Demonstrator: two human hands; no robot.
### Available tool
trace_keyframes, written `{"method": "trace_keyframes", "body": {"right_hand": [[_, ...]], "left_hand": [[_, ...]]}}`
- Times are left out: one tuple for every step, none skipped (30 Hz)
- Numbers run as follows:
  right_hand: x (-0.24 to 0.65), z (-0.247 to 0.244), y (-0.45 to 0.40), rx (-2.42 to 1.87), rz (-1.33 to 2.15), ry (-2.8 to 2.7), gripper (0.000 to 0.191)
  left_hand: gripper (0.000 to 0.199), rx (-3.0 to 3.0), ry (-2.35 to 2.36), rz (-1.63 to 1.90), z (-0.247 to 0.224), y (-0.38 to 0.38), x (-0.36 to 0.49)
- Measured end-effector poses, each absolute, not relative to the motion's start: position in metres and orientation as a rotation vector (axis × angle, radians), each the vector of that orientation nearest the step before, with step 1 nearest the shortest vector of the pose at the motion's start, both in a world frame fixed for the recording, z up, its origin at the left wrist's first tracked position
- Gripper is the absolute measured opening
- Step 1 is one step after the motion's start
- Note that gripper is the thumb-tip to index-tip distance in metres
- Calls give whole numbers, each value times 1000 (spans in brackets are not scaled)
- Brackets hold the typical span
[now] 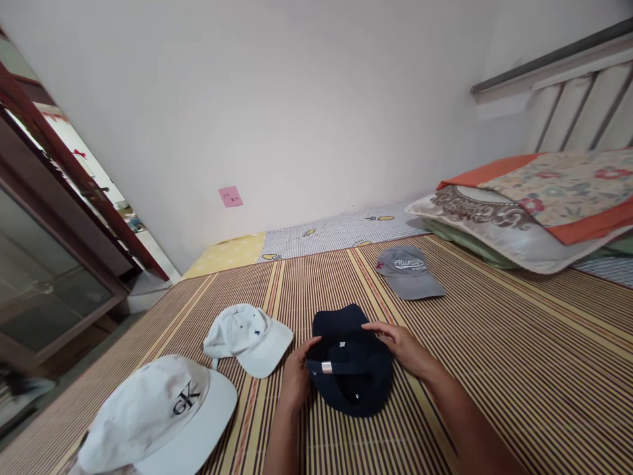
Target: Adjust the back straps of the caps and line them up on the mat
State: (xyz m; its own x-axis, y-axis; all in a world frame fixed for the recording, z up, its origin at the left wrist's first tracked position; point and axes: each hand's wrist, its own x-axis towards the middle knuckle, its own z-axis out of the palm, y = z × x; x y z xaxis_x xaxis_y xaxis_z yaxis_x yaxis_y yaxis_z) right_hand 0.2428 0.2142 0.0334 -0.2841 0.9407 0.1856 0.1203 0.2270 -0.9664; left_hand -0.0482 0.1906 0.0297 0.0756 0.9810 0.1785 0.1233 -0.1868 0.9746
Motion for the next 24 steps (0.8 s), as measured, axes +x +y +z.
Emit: {"method": "trace_keyframes", "body": {"right_hand": [[242, 33, 215, -1023, 1141, -1623, 38], [241, 32, 215, -1033, 1124, -1627, 38], [241, 32, 216, -1050, 1108, -1624, 39], [241, 32, 216, -1070, 1084, -1616, 40], [243, 33, 215, -1096, 1050, -1597, 41], [245, 36, 214, -1121, 1014, -1570, 42], [247, 40, 212, -1137, 985, -1541, 43], [250, 47, 208, -1141, 968, -1517, 43], [252, 56, 204, -1136, 970, -1508, 43], [254, 65, 199, -1115, 991, -1516, 42], [256, 76, 193, -1092, 1018, -1545, 40], [256, 87, 187, -1077, 1046, -1601, 39], [256, 97, 181, -1072, 1089, -1655, 38], [254, 106, 175, -1067, 1117, -1710, 36], [252, 113, 170, -1071, 1131, -1770, 35], [249, 118, 166, -1095, 1134, -1816, 35], [246, 121, 163, -1128, 1124, -1853, 37], [243, 123, 161, -1164, 1106, -1886, 39], [240, 123, 160, -1196, 1088, -1915, 41], [236, 124, 160, -1219, 1070, -1945, 43], [233, 124, 161, -1234, 1057, -1981, 45], [230, 124, 163, -1246, 1055, -2023, 47], [228, 125, 166, -1258, 1074, -2062, 49], [226, 125, 168, -1271, 1110, -2098, 51]], "left_hand": [[54, 1476, 1156, 1222, 31, 191, -49], [55, 1485, 1147, 1205, 31, 191, -51], [57, 1499, 1139, 1187, 31, 191, -53], [59, 1518, 1137, 1180, 31, 191, -56], [59, 1543, 1152, 1188, 31, 191, -59], [58, 1569, 1181, 1208, 31, 190, -63], [58, 1591, 1218, 1237, 33, 189, -66], [56, 1604, 1258, 1269, 35, 186, -70], [54, 1608, 1292, 1288, 39, 182, -73], [51, 1609, 1310, 1286, 45, 178, -76], [47, 1606, 1316, 1269, 52, 172, -77], [43, 1613, 1308, 1238, 61, 166, -78], [40, 1630, 1296, 1204, 70, 161, -78], [40, 1645, 1278, 1171, 79, 155, -76], [40, 1664, 1260, 1141, 88, 150, -74], [40, 1688, 1245, 1113, 96, 146, -72], [41, 1715, 1235, 1082, 102, 143, -69], [41, 1744, 1229, 1047, 106, 141, -66], [42, 1773, 1227, 1009, 109, 140, -63], [42, 1797, 1232, 973, 111, 140, -61], [41, 1814, 1247, 936, 112, 141, -58], [39, 1823, 1268, 904, 111, 142, -56], [37, 1824, 1291, 881, 110, 144, -55], [34, 1821, 1310, 867, 109, 146, -54]]}}
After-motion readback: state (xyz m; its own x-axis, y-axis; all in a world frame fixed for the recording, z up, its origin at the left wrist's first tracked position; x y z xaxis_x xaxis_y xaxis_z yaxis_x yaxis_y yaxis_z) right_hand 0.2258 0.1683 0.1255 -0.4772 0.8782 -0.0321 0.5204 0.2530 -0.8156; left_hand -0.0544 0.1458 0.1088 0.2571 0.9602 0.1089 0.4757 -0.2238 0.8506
